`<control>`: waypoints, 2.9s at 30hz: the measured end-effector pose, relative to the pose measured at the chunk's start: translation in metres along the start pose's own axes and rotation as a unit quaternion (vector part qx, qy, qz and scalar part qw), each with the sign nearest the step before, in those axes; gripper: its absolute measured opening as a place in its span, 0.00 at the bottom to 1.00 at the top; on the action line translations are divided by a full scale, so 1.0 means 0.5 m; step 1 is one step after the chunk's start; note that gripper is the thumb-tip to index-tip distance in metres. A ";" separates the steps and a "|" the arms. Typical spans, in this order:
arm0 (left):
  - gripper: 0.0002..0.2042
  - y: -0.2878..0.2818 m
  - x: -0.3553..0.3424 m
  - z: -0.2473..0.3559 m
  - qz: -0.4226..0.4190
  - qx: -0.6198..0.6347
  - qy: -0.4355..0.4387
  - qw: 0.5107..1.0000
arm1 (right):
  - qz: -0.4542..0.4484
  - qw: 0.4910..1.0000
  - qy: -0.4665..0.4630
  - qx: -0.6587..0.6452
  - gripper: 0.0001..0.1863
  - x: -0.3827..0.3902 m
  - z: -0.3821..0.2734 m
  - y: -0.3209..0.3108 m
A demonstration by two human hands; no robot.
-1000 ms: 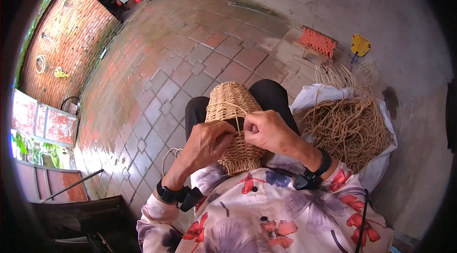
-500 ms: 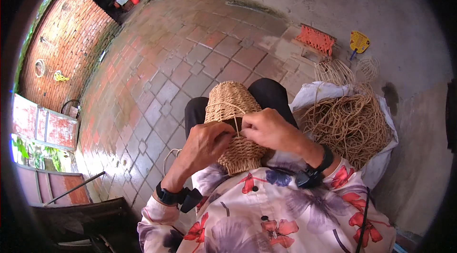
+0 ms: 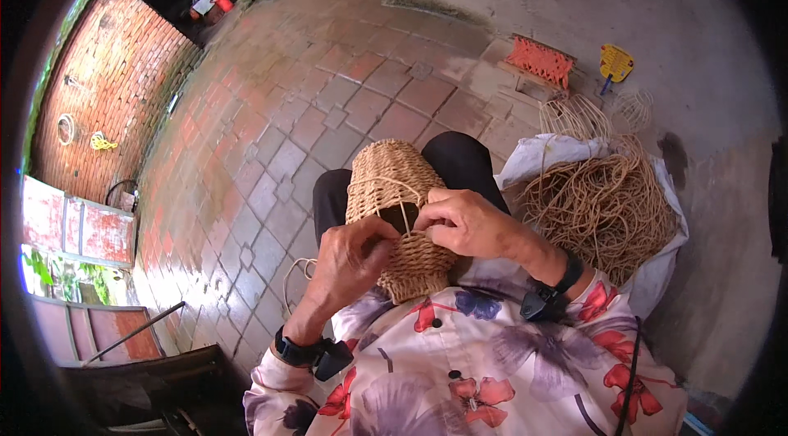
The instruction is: Weaving a small straw basket or trap by hand using long dried fibers.
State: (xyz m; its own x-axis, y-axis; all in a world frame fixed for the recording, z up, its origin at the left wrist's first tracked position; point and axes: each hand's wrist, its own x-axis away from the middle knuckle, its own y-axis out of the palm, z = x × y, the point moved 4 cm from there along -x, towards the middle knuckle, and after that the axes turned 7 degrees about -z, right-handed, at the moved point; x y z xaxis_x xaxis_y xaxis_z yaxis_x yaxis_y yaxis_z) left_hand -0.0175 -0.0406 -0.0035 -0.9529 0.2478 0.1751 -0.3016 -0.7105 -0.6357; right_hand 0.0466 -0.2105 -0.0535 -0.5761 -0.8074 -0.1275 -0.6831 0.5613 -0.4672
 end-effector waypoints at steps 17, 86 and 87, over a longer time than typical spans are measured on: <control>0.08 0.004 -0.017 -0.024 0.057 0.041 0.020 0.997 | -0.043 0.956 0.089 -0.276 0.10 0.022 0.049 0.013; 0.12 -0.033 0.055 -0.175 0.057 0.289 0.010 0.956 | 0.179 0.955 -0.111 0.211 0.05 -0.054 -0.084 0.034; 0.12 -0.039 0.068 -0.175 0.093 0.286 0.010 0.954 | 0.146 0.973 -0.091 0.152 0.05 -0.067 -0.084 0.039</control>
State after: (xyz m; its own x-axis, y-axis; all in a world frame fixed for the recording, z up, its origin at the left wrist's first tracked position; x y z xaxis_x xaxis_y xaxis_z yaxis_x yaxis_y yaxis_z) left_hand -0.0411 0.0393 -0.0511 -0.9926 0.0898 0.0813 -0.1006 -0.9851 -0.1396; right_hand 0.0339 -0.1648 -0.0214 -0.6178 -0.6560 -0.4335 -0.3225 0.7143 -0.6211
